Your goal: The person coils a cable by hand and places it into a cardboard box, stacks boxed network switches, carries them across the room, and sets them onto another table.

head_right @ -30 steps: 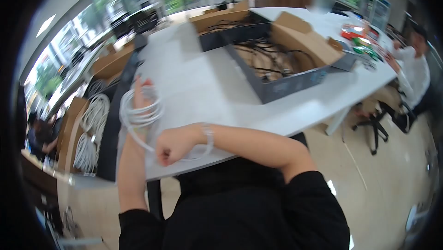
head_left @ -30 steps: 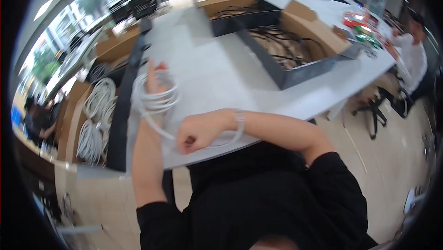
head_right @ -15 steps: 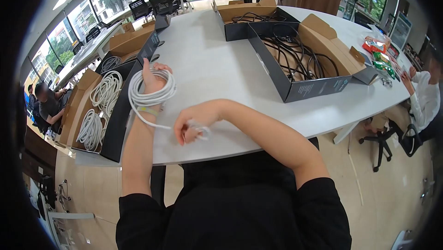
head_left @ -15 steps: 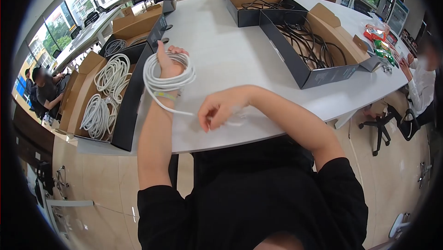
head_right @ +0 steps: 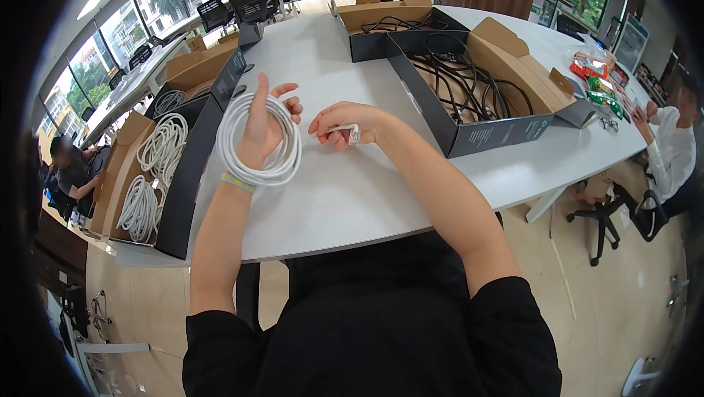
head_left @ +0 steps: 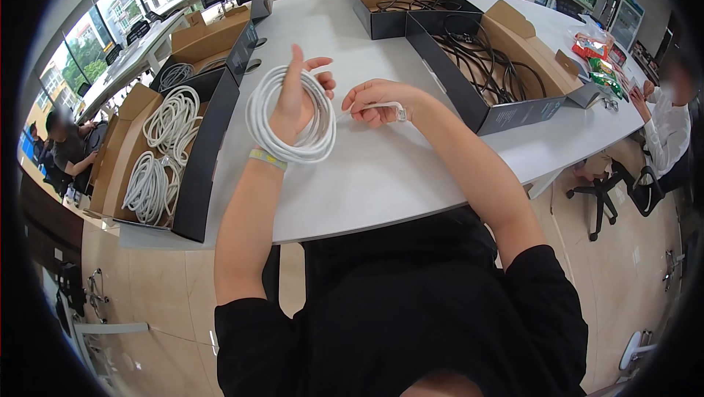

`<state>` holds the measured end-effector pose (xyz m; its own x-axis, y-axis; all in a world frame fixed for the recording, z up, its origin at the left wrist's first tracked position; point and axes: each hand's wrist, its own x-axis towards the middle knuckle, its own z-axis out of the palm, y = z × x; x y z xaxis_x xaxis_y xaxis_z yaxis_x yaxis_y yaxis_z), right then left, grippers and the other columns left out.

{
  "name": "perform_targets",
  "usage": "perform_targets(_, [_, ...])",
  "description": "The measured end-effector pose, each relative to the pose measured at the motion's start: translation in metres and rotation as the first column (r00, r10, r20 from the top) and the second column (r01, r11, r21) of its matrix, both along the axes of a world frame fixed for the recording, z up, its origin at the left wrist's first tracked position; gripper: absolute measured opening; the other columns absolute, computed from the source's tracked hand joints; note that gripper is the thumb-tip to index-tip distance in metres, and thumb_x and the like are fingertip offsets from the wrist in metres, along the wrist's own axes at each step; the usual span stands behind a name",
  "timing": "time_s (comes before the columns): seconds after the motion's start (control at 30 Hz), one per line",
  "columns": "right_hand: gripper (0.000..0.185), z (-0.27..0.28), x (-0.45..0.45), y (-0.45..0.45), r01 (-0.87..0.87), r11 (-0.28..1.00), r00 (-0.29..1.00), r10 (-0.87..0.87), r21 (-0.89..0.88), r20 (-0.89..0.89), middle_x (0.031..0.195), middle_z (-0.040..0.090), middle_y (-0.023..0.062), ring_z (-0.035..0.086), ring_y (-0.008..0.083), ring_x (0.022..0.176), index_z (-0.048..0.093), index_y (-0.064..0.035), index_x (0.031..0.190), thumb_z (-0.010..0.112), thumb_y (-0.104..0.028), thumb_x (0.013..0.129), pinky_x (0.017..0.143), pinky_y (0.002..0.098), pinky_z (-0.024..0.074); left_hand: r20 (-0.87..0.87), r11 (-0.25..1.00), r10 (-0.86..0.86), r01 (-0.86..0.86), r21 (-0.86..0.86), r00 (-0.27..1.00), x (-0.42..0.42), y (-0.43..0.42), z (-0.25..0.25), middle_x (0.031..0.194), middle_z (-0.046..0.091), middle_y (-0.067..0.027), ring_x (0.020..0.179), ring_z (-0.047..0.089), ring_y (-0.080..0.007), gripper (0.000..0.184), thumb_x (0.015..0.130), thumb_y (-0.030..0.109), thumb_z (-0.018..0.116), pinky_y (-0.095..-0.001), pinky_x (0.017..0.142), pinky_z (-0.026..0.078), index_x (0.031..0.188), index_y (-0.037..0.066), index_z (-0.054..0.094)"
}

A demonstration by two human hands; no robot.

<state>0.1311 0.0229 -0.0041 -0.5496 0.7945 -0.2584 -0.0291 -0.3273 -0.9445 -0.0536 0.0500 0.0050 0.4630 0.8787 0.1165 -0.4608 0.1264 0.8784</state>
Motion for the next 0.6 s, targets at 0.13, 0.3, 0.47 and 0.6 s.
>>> perform_targets(0.13, [0.012, 0.001, -0.004, -0.001, 0.201, 0.979, 0.979, -0.202, -0.027, -0.027, 0.068, 0.058, 0.011, 0.049, 0.0076, 0.047, 0.05, 0.0001, 0.087, 0.05, -0.007, 0.078, 0.04, 0.0208, 0.0406, -0.201, 0.95, 0.166, -0.102, 0.294, 0.965, 0.012, -0.026, 0.007, 0.079, 0.053, -0.0054, 0.071, 0.049, -0.0096, 0.055, 0.085, 0.053, 0.043, -0.0202, 0.061, 0.041, 0.096, 0.0, 0.053])
perform_targets(0.3, [0.016, -0.001, -0.011, 0.0, 0.309, 0.951, 0.941, -0.302, 0.023, -0.155, 0.07, 0.059, 0.0103, 0.052, 0.008, 0.052, 0.051, -0.0022, 0.085, 0.045, -0.016, 0.082, 0.047, 0.0203, 0.0435, -0.286, 0.801, 0.3, -0.077, 0.594, 0.91, 0.023, -0.038, 0.01, 0.08, 0.054, -0.0057, 0.07, 0.051, -0.0122, 0.033, 0.085, 0.034, 0.054, -0.0229, 0.064, 0.042, 0.089, 0.001, 0.055])
perform_targets(0.47, [0.027, 0.01, -0.021, -0.013, 0.44, 0.897, 0.867, -0.415, 0.036, -0.275, 0.069, 0.059, 0.0056, 0.053, 0.0093, 0.057, 0.052, -0.005, 0.085, 0.045, -0.031, 0.084, 0.055, 0.0231, 0.0446, -0.262, 0.449, 0.601, -0.048, 0.892, 0.755, 0.022, -0.032, 0.008, 0.085, 0.057, -0.0104, 0.073, 0.056, -0.0191, 0.021, 0.079, 0.015, 0.059, -0.0274, 0.066, 0.046, 0.093, 0.001, 0.053])
perform_targets(0.6, [0.036, 0.02, -0.027, -0.023, 0.539, 0.841, 0.813, -0.51, 0.034, -0.279, 0.068, 0.057, 0.0024, 0.052, 0.0102, 0.06, 0.055, -0.008, 0.083, 0.044, -0.042, 0.083, 0.065, 0.0252, 0.0421, -0.194, 0.195, 0.692, 0.079, 0.978, 0.695, 0.018, -0.031, 0.01, 0.088, 0.057, -0.0118, 0.08, 0.055, -0.0281, 0.023, 0.073, 0.003, 0.057, -0.0319, 0.071, 0.044, 0.095, 0.002, 0.053])
